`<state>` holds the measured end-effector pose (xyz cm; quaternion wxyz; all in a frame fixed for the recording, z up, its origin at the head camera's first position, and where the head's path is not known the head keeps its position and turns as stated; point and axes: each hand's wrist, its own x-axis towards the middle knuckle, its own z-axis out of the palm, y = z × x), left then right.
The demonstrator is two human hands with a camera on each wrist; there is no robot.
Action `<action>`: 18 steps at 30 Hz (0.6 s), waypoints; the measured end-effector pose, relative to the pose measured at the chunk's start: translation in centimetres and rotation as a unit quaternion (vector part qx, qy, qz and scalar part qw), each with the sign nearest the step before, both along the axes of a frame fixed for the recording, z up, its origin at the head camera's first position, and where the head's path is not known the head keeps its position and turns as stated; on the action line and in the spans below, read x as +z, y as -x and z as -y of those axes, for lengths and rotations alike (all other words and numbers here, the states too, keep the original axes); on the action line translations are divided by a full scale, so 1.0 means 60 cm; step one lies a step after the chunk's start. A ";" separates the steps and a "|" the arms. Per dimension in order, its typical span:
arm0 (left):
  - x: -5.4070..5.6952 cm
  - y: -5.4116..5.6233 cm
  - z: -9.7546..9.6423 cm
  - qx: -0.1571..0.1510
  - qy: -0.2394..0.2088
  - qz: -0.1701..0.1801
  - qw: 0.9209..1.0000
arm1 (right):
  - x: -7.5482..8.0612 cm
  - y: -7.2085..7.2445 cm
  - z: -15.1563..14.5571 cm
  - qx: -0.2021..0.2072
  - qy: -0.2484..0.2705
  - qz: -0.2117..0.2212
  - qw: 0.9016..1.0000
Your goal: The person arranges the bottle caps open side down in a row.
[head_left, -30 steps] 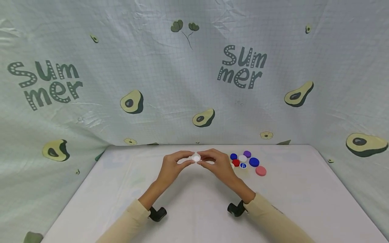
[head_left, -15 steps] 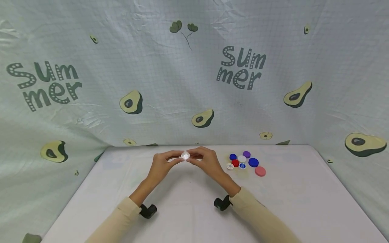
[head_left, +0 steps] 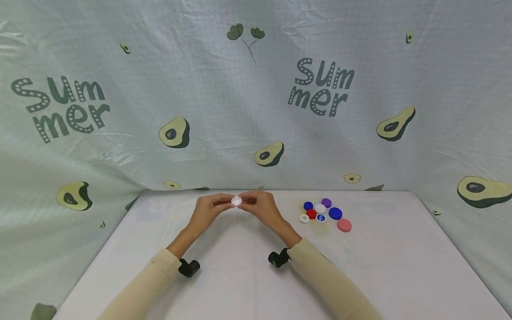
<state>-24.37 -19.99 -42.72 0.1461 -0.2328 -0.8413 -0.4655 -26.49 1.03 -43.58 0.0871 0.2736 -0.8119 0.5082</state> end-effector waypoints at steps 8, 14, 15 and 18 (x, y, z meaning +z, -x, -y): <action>-0.002 0.015 0.012 -0.002 -0.020 0.034 0.999 | -0.001 0.018 0.017 -0.011 -0.007 0.029 0.999; -0.007 0.019 0.018 0.004 -0.017 0.058 0.998 | -0.006 0.024 0.023 -0.006 -0.005 0.051 0.999; -0.009 0.020 0.019 0.005 -0.016 0.059 0.998 | -0.007 0.024 0.024 -0.004 -0.006 0.056 0.998; -0.013 0.024 0.022 0.015 -0.004 0.064 0.998 | -0.008 0.027 0.028 -0.001 -0.008 0.071 0.997</action>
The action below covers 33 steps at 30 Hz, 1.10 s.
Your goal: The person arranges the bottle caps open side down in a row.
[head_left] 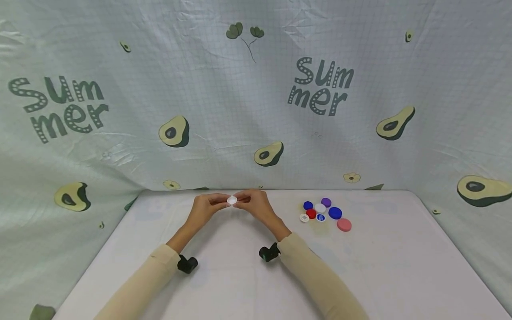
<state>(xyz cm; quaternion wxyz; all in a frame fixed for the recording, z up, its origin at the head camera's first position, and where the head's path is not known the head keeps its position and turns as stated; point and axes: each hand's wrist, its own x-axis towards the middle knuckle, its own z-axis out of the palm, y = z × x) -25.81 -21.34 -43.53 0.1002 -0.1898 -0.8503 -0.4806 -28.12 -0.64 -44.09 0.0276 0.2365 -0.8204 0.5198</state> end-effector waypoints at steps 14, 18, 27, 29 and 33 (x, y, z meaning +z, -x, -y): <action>-0.002 0.024 0.009 0.031 0.044 0.074 0.996 | -0.005 0.023 0.023 -0.024 -0.051 0.048 0.997; -0.009 0.030 0.010 0.015 0.068 0.084 0.994 | -0.010 0.023 0.026 -0.035 -0.079 0.064 0.994; -0.021 0.035 0.013 -0.003 0.111 0.062 0.992 | -0.018 0.020 0.033 -0.053 -0.109 0.087 0.989; -0.021 0.034 0.012 -0.001 0.114 0.063 0.991 | -0.017 0.018 0.033 -0.056 -0.116 0.091 0.988; -0.023 0.036 0.006 0.021 0.125 0.089 0.988 | -0.014 0.018 0.037 -0.059 -0.126 0.089 0.986</action>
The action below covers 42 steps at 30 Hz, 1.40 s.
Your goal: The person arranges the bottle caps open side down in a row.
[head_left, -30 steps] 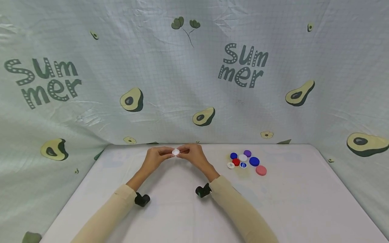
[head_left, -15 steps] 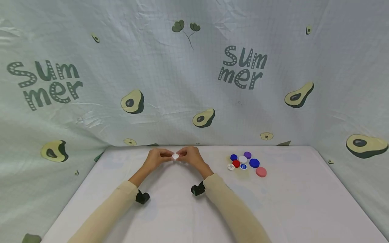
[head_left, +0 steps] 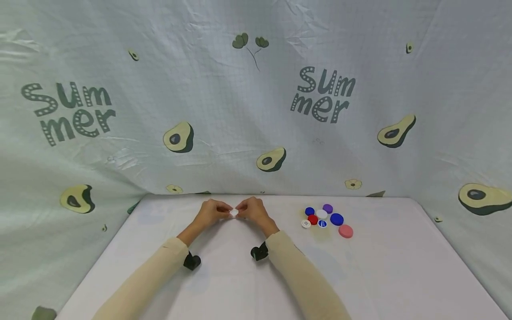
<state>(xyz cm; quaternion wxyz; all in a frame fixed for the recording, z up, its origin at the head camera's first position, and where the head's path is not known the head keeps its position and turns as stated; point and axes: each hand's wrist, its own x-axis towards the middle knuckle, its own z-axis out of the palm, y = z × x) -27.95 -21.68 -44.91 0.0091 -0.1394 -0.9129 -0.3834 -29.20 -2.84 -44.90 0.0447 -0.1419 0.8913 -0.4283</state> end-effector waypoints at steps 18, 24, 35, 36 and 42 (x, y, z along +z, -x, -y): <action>0.022 -0.009 -0.015 0.008 0.037 0.004 0.999 | 0.021 -0.004 -0.031 0.078 -0.048 -0.004 0.996; 0.045 -0.030 -0.019 0.010 0.012 -0.008 1.000 | 0.049 -0.024 -0.089 0.119 -0.065 -0.035 0.990; 0.065 -0.069 -0.098 -0.079 -0.039 -0.013 0.996 | 0.071 -0.075 -0.264 0.098 -0.101 -0.072 0.987; 0.066 -0.072 -0.108 -0.087 -0.042 -0.010 0.995 | 0.072 -0.079 -0.280 0.092 -0.104 -0.075 0.987; 0.064 -0.085 -0.166 -0.136 -0.058 -0.014 0.989 | 0.075 -0.112 -0.369 0.051 -0.135 -0.082 0.986</action>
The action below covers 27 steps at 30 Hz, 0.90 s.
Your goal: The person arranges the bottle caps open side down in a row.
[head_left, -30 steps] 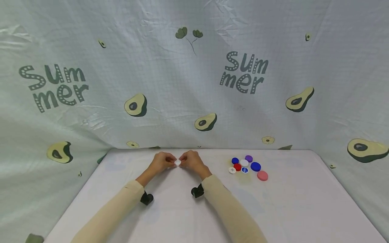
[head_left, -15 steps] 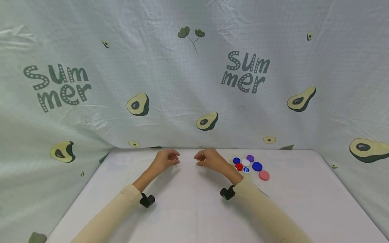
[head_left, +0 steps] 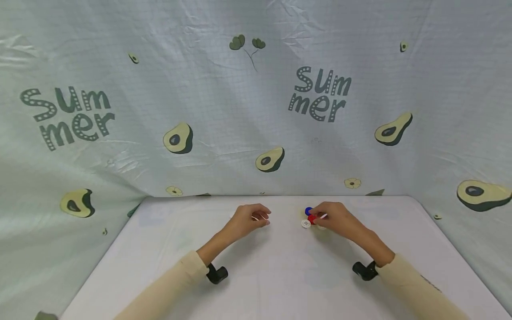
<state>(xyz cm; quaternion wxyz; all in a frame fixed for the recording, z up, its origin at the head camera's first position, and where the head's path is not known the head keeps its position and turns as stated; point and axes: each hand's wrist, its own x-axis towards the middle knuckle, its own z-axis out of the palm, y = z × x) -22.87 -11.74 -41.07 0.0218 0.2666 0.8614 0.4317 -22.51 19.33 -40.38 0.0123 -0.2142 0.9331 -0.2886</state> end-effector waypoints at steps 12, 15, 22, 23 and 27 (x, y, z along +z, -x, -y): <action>-0.031 -0.014 -0.145 -0.082 0.023 0.041 0.996 | -0.028 -0.071 -0.144 -0.044 -0.009 -0.036 0.998; -0.044 -0.013 -0.190 -0.099 0.019 0.044 0.994 | -0.041 -0.070 -0.173 -0.056 -0.008 -0.038 0.998; -0.061 -0.007 -0.273 -0.084 0.017 0.069 0.994 | -0.060 -0.048 -0.203 -0.046 0.020 0.016 0.999; -0.060 -0.007 -0.283 -0.074 0.023 0.077 0.994 | -0.061 -0.045 -0.205 -0.046 0.024 0.026 0.998; -0.052 -0.003 -0.313 -0.027 0.059 0.099 0.993 | -0.071 -0.033 -0.202 -0.052 0.041 0.060 0.996</action>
